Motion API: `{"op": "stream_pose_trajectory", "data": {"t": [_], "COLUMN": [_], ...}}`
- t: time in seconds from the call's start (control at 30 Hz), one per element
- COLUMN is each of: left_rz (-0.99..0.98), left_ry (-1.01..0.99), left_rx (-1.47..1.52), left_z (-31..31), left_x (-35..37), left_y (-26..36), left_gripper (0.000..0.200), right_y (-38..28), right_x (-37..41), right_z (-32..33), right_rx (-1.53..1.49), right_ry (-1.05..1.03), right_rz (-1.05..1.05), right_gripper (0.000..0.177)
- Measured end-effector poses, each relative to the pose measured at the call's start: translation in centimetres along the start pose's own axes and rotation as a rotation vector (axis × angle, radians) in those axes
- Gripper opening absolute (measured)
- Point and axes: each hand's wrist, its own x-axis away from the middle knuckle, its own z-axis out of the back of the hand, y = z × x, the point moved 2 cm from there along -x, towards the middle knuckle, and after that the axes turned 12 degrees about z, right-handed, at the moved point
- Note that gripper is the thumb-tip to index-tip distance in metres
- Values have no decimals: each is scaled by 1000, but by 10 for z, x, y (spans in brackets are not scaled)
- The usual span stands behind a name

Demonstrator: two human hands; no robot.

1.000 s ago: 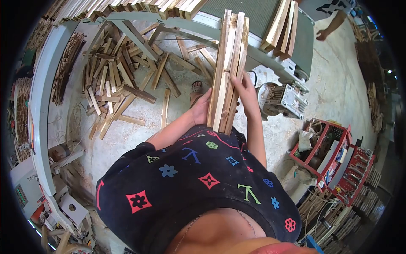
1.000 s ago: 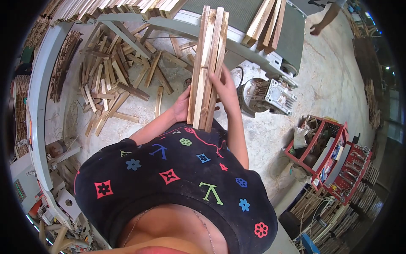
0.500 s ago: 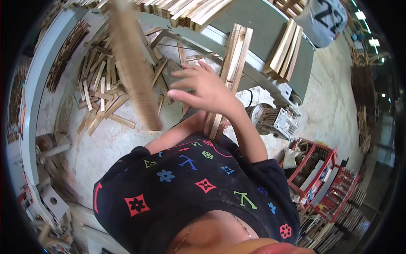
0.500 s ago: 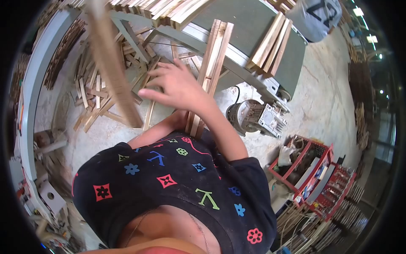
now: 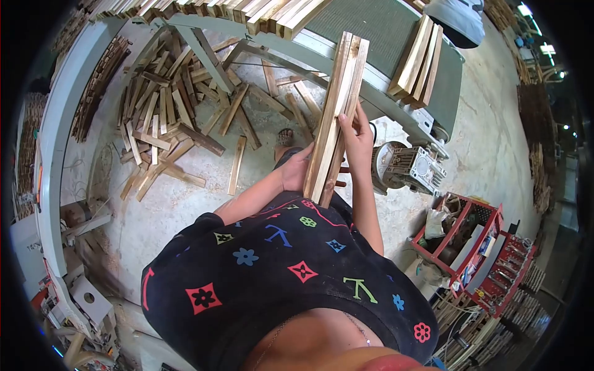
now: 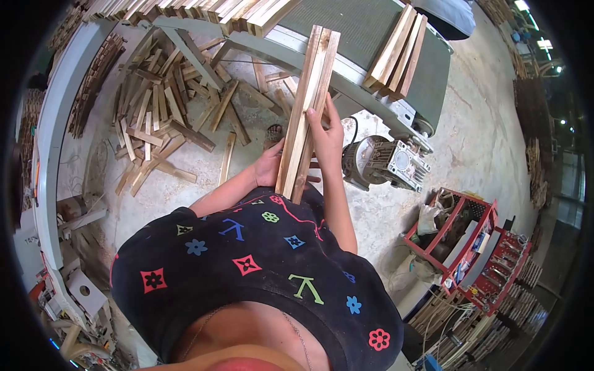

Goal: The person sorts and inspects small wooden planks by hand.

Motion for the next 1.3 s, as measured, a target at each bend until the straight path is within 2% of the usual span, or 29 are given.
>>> {"op": "stream_pose_trajectory", "data": {"t": [0.03,0.1,0.13,0.17,0.2,0.23,0.27,0.33,0.37,0.4,0.5,0.53,0.57,0.6,0.67,0.77,0.8,0.83,0.87,0.93,1.0,1.07,1.17,1.23,1.27,1.3], "left_rz": [-27,-83,-71,-62,-54,-67,-74,-99,-90,-76,-235,-238,-268,-297,-295,-252,-231,-211,-214,-203,-115,4,89,44,21,-13], "left_ry": [66,195,166,136,105,230,217,186,96,111,12,-368,-225,-85,-58,95,145,196,201,227,225,241,182,141,205,150], "left_rx": [-16,-46,-25,-2,19,13,14,3,10,-18,104,230,158,92,72,5,-19,-44,-8,56,52,1,-39,-41,24,72], "left_z": [1,2,5,11,14,19,21,6,3,4,-34,-22,-30,-36,-23,-4,4,11,15,21,24,21,9,-6,-8,-21], "left_x": [3,9,10,11,12,11,10,7,3,-2,-13,-17,-14,-7,3,26,33,37,39,44,33,10,-38,-70,-85,-96], "left_y": [1,4,7,8,12,17,24,52,67,82,128,139,149,153,154,139,133,128,121,109,98,89,75,68,63,59], "left_gripper": [87,79,77,74,72,72,72,72,78,90,106,108,108,109,107,104,102,101,100,97,92,90,88,92,96,97], "right_y": [-5,-16,-19,-19,-17,-14,-14,-19,-19,-18,-2,2,5,11,24,-27,-40,-30,-34,-19,-6,-7,-10,-22,-33,-40], "right_x": [-2,1,1,0,-3,-8,-18,-47,-68,-92,-202,-242,-276,-307,-343,-315,-300,-290,-274,-268,-267,-259,-215,-163,-133,-105], "right_z": [2,-7,-15,-25,-32,-38,-43,-47,-45,-44,-39,-42,-48,-52,-54,-4,20,47,71,109,116,108,92,74,63,54], "right_rx": [176,507,674,724,758,791,823,824,828,827,768,677,724,622,340,692,1109,1424,1628,1345,1261,1225,1252,1239,1215,1225], "right_ry": [-38,-59,-71,-116,-100,-86,-71,-69,-70,-67,-52,-43,-17,-28,-43,-131,49,271,433,209,155,191,174,136,103,86], "right_rz": [8,222,329,303,284,270,263,236,233,234,136,74,74,54,30,51,85,71,29,-337,-211,-181,-91,-31,-9,32], "right_gripper": [82,93,98,112,112,111,111,108,107,107,110,109,111,112,110,96,84,81,90,97,98,80,79,81,81,84]}}
